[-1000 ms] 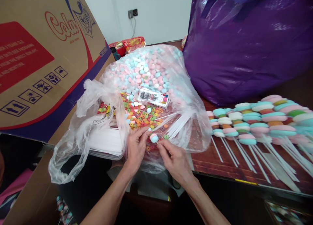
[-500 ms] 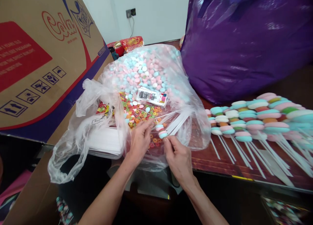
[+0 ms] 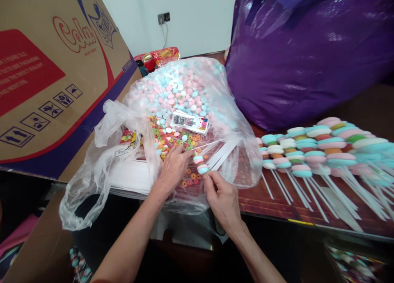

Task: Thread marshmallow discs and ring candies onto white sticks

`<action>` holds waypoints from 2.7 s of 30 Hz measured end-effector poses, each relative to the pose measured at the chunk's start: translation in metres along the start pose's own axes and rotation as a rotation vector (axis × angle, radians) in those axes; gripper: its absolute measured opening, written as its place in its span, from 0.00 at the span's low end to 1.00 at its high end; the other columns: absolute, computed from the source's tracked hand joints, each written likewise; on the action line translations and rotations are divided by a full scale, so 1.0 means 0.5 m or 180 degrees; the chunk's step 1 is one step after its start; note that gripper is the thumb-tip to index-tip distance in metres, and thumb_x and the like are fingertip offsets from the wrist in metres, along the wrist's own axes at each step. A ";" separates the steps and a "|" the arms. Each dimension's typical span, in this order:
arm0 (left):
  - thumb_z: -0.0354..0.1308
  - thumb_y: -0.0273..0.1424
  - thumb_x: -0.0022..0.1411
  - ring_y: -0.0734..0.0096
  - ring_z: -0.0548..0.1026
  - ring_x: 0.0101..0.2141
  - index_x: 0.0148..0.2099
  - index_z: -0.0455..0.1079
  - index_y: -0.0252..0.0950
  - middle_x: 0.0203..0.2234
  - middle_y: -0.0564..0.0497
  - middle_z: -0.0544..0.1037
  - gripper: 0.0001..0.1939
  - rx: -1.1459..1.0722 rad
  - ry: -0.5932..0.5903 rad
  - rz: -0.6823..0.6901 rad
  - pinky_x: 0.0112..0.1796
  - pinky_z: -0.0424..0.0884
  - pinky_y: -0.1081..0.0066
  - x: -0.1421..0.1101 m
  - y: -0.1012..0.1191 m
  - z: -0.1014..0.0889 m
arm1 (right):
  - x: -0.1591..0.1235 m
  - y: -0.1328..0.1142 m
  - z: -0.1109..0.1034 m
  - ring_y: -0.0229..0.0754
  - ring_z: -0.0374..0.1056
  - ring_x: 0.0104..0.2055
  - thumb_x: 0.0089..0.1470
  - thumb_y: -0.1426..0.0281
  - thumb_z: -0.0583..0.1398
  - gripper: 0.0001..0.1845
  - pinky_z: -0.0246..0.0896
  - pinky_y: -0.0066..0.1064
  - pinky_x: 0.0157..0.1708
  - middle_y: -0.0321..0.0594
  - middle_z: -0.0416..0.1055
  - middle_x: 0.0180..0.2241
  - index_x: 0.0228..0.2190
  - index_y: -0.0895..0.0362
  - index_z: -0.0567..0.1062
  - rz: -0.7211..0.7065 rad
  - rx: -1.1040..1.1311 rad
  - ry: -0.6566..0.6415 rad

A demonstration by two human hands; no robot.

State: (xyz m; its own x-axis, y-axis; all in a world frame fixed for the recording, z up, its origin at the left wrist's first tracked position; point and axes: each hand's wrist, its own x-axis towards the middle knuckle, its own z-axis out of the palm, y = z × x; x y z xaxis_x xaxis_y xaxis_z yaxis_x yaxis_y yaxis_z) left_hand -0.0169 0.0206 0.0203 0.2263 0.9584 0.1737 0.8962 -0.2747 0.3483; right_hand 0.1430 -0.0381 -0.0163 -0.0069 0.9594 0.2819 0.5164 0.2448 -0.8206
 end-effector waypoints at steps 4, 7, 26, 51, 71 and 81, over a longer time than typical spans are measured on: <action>0.55 0.26 0.64 0.59 0.72 0.40 0.42 0.79 0.40 0.36 0.45 0.75 0.11 -0.0055 -0.0058 -0.0121 0.41 0.67 0.66 0.002 0.007 -0.010 | 0.000 -0.001 -0.001 0.35 0.60 0.19 0.64 0.65 0.53 0.14 0.53 0.26 0.23 0.31 0.64 0.19 0.28 0.55 0.71 0.0031 0.0048 -0.0022; 0.56 0.23 0.60 0.61 0.73 0.39 0.39 0.79 0.39 0.34 0.46 0.76 0.11 -0.0344 0.0046 -0.0345 0.42 0.67 0.66 0.007 0.008 -0.006 | -0.001 -0.001 -0.001 0.35 0.60 0.19 0.64 0.65 0.54 0.14 0.52 0.26 0.22 0.31 0.63 0.18 0.28 0.55 0.72 0.0036 0.0075 -0.0051; 0.67 0.32 0.53 0.73 0.71 0.29 0.31 0.73 0.35 0.26 0.54 0.75 0.07 -0.3610 0.0492 -0.0858 0.35 0.68 0.72 -0.009 -0.022 -0.001 | 0.004 -0.014 -0.007 0.34 0.59 0.20 0.63 0.67 0.55 0.13 0.52 0.25 0.24 0.29 0.62 0.18 0.29 0.56 0.75 -0.0140 0.0341 -0.0385; 0.72 0.34 0.47 0.73 0.76 0.31 0.36 0.78 0.34 0.29 0.51 0.81 0.14 -0.4324 0.0943 -0.1421 0.37 0.72 0.72 -0.026 -0.019 -0.007 | 0.006 -0.007 -0.006 0.32 0.58 0.20 0.63 0.68 0.56 0.13 0.52 0.24 0.23 0.29 0.61 0.19 0.27 0.56 0.73 -0.0205 0.0473 -0.0424; 0.77 0.30 0.41 0.75 0.77 0.31 0.32 0.77 0.31 0.28 0.52 0.80 0.16 -0.5789 0.0680 -0.2342 0.35 0.74 0.74 -0.015 0.012 -0.008 | 0.012 -0.011 -0.006 0.35 0.64 0.22 0.63 0.67 0.55 0.13 0.58 0.24 0.26 0.33 0.70 0.22 0.31 0.57 0.77 -0.0251 0.0541 -0.0436; 0.76 0.35 0.43 0.71 0.78 0.33 0.35 0.80 0.31 0.30 0.47 0.81 0.18 -0.5854 0.0218 -0.2284 0.40 0.73 0.70 -0.039 0.068 0.025 | -0.002 0.001 -0.002 0.33 0.58 0.20 0.64 0.70 0.54 0.12 0.52 0.25 0.23 0.29 0.60 0.19 0.29 0.57 0.73 -0.0397 0.0202 -0.0092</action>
State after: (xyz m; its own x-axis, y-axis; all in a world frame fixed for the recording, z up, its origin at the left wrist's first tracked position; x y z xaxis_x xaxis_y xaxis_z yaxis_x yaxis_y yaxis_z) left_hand 0.0141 -0.0065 0.0172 0.0125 0.9184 -0.3953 -0.6191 0.3176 0.7183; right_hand 0.1442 -0.0390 -0.0164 -0.0929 0.9244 0.3700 0.4547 0.3700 -0.8102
